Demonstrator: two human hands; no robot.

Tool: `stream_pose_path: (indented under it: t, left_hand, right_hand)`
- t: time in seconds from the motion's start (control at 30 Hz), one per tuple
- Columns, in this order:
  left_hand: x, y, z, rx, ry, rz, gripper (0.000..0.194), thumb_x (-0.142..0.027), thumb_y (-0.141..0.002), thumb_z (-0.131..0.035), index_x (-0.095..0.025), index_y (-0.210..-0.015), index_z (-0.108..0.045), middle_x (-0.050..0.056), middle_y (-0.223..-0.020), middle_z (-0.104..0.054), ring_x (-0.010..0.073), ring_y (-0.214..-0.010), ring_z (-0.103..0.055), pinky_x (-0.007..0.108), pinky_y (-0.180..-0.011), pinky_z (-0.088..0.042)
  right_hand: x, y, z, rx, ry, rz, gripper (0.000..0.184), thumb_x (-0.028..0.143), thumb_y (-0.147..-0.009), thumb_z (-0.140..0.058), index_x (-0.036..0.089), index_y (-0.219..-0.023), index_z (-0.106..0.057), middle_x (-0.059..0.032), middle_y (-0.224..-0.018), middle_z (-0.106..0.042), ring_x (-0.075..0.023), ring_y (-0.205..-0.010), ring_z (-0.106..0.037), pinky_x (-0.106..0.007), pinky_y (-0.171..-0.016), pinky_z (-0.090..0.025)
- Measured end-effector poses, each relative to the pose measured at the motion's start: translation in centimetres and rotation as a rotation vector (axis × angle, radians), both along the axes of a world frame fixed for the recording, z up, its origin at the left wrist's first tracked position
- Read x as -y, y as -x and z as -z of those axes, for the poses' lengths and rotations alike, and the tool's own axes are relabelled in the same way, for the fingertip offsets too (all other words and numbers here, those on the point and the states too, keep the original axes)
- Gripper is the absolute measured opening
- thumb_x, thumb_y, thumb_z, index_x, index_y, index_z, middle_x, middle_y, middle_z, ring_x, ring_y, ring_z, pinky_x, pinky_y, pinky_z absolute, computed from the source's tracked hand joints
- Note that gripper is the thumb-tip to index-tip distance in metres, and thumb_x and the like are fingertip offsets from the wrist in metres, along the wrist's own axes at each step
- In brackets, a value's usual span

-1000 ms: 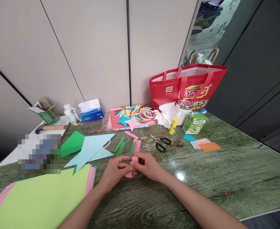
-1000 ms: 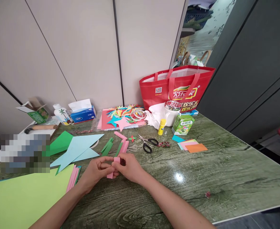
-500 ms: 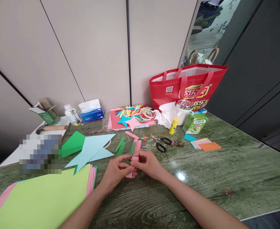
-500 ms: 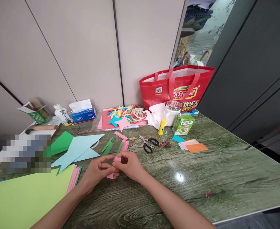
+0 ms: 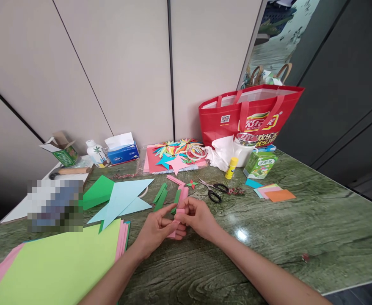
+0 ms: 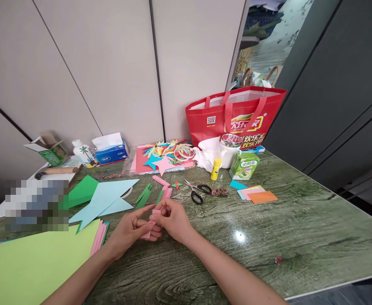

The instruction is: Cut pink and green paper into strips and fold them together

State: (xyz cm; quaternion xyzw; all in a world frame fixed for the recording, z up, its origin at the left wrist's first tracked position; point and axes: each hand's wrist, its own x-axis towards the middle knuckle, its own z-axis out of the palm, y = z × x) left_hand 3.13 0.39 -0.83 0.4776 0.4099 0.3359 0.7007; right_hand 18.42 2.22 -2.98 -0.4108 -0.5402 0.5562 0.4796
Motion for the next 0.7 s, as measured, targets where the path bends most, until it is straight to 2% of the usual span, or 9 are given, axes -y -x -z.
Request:
stream_pose_path:
  t: [0.17, 0.27, 0.43, 0.6, 0.7]
  left_hand:
    - [0.03, -0.11, -0.34, -0.007, 0.023, -0.032, 0.084, -0.027, -0.068, -0.068, -0.005, -0.134, -0.021, 0.008, -0.067, -0.071, 0.0206, -0.067, -0.065, 0.041, -0.071, -0.051]
    - [0.0, -0.19, -0.32, -0.038, 0.019, -0.04, 0.087, -0.027, -0.066, -0.069, -0.005, -0.134, -0.021, 0.005, -0.062, -0.07, 0.0209, -0.066, -0.065, 0.041, -0.069, -0.052]
    - [0.03, -0.22, -0.2, -0.078, 0.005, -0.019, 0.086, -0.03, -0.066, -0.067, -0.004, -0.134, -0.021, 0.007, -0.065, -0.07, 0.0209, -0.063, -0.064, 0.041, -0.066, -0.052]
    - [0.16, -0.22, -0.57, -0.061, 0.02, 0.001, 0.084, -0.032, -0.064, -0.069, -0.005, -0.132, -0.028, 0.008, -0.063, -0.069, 0.0213, -0.06, -0.065, 0.038, -0.061, -0.052]
    - [0.08, -0.21, -0.64, -0.063, 0.0, -0.04, 0.069, -0.034, -0.065, -0.068, -0.006, -0.122, -0.041, 0.012, -0.07, -0.07, 0.0216, -0.061, -0.065, 0.036, -0.061, -0.052]
  right_hand:
    - [-0.02, -0.09, -0.3, 0.003, 0.047, -0.039, 0.025, 0.03, -0.058, -0.069, 0.016, -0.07, -0.051, 0.0074, -0.049, -0.047, -0.0064, -0.041, -0.04, -0.019, -0.042, -0.033]
    - [0.21, -0.07, -0.7, 0.05, 0.024, -0.096, 0.022, 0.029, -0.06, -0.067, 0.015, -0.069, -0.053, 0.0055, -0.055, -0.048, -0.0073, -0.046, -0.042, -0.02, -0.045, -0.034]
    - [0.48, -0.03, -0.86, 0.057, 0.019, -0.097, 0.018, 0.027, -0.062, -0.064, 0.016, -0.068, -0.051, 0.0054, -0.057, -0.048, -0.0076, -0.049, -0.043, -0.02, -0.047, -0.035]
    - [0.39, -0.01, -0.68, 0.068, -0.019, -0.097, 0.021, 0.027, -0.062, -0.066, 0.016, -0.072, -0.052, 0.0067, -0.056, -0.046, -0.0065, -0.048, -0.042, -0.018, -0.046, -0.035]
    - [0.34, 0.09, -0.77, 0.04, 0.021, -0.073, 0.025, 0.034, -0.062, -0.066, 0.016, -0.075, -0.052, 0.0061, -0.055, -0.048, -0.0063, -0.043, -0.043, -0.018, -0.041, -0.035]
